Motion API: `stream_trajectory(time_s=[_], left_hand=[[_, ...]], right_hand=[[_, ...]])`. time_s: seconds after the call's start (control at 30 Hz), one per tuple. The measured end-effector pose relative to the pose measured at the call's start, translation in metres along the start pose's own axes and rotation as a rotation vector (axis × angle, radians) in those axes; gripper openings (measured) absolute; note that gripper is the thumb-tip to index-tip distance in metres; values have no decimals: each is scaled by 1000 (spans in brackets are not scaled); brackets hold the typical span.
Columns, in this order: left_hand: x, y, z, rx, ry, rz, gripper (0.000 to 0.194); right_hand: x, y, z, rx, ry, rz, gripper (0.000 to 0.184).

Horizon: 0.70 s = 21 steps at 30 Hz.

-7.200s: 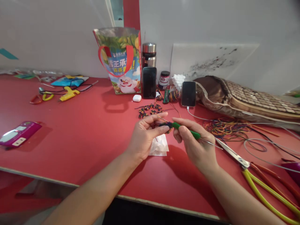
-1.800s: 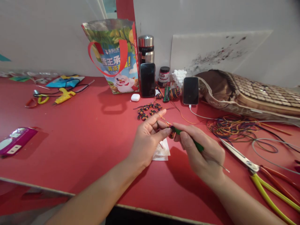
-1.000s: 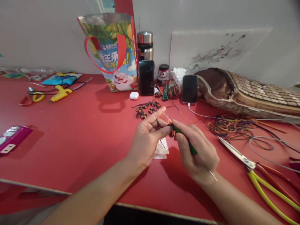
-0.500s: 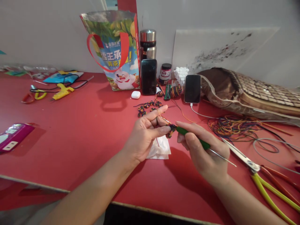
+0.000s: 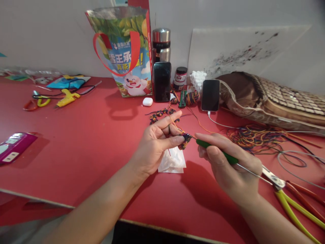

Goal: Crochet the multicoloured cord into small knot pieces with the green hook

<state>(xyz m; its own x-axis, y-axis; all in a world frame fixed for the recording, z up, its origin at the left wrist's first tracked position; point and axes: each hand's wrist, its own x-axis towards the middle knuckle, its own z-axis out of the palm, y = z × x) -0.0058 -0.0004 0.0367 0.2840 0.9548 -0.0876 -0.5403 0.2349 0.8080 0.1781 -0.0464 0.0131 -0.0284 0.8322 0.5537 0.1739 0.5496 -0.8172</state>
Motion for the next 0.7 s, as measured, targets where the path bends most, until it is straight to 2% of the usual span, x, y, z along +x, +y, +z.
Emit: stream_trajectory(time_s=[0.7], left_hand=[[1, 2, -1, 2, -69, 17, 45]], right_hand=[[3, -4, -10, -54, 21, -30, 30]])
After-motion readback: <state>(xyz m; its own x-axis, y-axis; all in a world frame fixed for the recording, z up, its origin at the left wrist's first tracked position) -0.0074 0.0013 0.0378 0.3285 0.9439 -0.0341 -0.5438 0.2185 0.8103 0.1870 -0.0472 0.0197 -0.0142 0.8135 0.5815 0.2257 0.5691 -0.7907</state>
